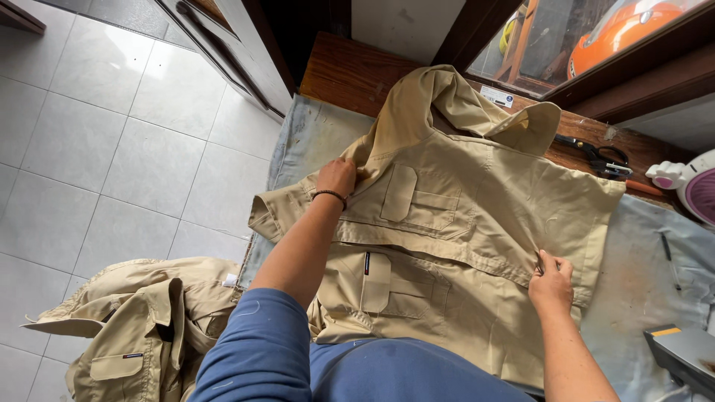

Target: The person uses scissors to cut a tag and a small fabric piece from a beige jacket laid on a table. They then flip the jacket over and smooth it out with their hands.

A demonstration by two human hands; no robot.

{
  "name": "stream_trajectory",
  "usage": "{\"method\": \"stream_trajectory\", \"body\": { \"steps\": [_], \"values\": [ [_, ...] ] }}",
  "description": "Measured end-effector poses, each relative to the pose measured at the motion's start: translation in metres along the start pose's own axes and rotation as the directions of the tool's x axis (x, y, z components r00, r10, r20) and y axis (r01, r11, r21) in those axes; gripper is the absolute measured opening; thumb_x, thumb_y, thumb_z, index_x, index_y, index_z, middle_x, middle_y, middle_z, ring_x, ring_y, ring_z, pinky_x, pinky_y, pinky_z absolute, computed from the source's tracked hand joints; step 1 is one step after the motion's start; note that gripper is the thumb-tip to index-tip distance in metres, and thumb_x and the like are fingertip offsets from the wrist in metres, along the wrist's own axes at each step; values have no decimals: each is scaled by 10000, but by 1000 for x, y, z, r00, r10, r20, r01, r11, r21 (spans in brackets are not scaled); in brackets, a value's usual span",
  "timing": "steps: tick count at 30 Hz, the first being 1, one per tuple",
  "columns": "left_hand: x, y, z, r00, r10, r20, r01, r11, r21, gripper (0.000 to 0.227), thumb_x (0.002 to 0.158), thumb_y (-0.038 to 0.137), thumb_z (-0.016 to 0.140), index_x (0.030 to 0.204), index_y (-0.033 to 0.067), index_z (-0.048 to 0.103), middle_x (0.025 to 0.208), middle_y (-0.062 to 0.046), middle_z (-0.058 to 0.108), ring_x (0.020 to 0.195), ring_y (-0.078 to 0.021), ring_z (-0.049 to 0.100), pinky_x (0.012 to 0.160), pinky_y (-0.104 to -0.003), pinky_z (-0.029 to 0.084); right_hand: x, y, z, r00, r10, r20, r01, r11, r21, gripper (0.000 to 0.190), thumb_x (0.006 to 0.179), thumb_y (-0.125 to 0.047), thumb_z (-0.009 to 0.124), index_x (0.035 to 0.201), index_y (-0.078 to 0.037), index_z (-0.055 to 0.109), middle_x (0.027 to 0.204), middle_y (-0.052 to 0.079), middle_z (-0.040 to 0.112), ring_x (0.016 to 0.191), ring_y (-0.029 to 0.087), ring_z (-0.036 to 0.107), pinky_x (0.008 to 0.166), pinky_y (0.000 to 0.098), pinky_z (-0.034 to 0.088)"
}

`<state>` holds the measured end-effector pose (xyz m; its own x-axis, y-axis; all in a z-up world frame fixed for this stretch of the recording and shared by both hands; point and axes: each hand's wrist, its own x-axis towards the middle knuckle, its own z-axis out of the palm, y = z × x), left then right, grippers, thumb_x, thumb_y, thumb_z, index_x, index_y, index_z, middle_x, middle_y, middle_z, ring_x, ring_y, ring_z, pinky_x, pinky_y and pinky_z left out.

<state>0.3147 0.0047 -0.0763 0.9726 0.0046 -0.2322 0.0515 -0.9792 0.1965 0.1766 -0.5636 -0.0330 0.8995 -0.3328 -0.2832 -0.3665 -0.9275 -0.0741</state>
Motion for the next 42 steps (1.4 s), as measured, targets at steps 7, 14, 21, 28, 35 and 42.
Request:
{"method": "stream_trajectory", "body": {
  "steps": [7,14,21,28,35,42],
  "values": [
    [-6,-26,-112,962,-250,-113,159,844,-512,91,956,166,616,922,82,614,930,-148,635,945,-381,663,833,-500,582,2,0,-10,999,13,41,-14,1000,17,528,982,-196,603,1488,-344,606,1470,41,488,1280,389,634,1044,548,529],
    [63,-24,-83,961,-259,101,259,707,-658,380,977,404,552,1283,181,585,1155,-163,680,1171,-381,638,1004,-521,515,91,41,4,951,-134,-278,131,991,-30,179,949,-212,681,1076,-261,796,1072,17,709,1121,241,711,1010,367,552],
    [67,42,-179,917,-86,389,211,933,-290,406,899,387,748,1148,68,777,1243,-196,712,1193,-411,650,979,-517,556,163,-37,-88,896,-310,-317,355,930,92,571,913,5,636,1458,-166,614,1462,100,558,1416,296,519,1138,449,472],
    [89,6,-144,966,-144,213,238,813,-531,436,806,386,852,1157,178,699,1229,-158,663,1192,-347,640,980,-436,544,241,-29,-52,926,-287,-246,267,957,-111,180,954,-136,675,1081,-262,657,1130,-17,553,973,328,735,872,485,616],
    [70,62,-220,829,-293,477,534,667,-519,817,833,826,692,1299,154,703,1394,-176,622,1337,-352,551,1075,-486,477,194,-33,-54,798,-161,-581,345,912,221,271,912,-300,910,927,-188,664,901,1,563,889,286,683,810,393,540],
    [136,18,-148,993,53,103,-2,898,-439,283,988,422,740,998,139,755,1059,-85,752,1085,-352,685,940,-467,532,147,-34,-20,974,26,-226,99,845,525,315,880,-333,898,1107,-224,709,896,21,608,886,246,684,838,381,544]
  ]
}}
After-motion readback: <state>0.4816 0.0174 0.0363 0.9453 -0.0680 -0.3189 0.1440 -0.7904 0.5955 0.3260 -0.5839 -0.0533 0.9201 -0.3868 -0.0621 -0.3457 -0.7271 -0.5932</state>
